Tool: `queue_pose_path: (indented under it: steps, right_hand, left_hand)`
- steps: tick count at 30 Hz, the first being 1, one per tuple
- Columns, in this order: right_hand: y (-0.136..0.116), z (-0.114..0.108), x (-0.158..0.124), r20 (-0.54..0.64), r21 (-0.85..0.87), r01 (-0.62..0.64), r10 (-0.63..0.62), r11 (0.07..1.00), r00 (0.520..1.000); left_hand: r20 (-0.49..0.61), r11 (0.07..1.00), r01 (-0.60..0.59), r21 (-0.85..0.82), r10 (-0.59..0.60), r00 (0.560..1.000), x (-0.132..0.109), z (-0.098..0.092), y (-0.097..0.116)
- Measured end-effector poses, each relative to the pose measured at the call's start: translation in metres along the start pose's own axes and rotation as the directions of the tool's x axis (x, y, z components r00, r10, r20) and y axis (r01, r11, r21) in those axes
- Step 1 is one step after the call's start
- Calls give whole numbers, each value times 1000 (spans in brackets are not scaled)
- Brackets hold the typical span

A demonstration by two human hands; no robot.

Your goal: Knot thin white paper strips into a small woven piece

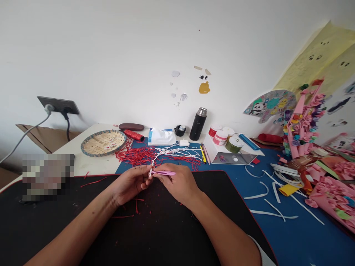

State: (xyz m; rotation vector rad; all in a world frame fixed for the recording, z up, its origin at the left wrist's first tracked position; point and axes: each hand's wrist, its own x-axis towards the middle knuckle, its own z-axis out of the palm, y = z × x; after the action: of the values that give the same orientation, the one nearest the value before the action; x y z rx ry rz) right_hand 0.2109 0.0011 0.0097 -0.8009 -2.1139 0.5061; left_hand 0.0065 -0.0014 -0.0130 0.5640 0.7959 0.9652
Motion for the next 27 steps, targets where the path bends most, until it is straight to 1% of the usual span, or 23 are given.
queue_pose_path:
  steps: [11,19,24,27]
  right_hand:
    - [0,1,0,9,12,-17,17,1000,1000]
    - [-2,0,0,7,14,13,-13,1000,1000]
    - [-2,0,0,16,25,9,-10,1000,1000]
    - [-3,-2,1,26,51,-41,40,998,999]
  left_hand:
    - [13,1000,-7,-26,7,1000,0,-1,0]
    - [12,1000,0,-24,0,1000,0,0,0]
    - [29,1000,-12,20,11,1000,-1,3,0]
    - [38,996,-55,71,53,998,-2,4,1]
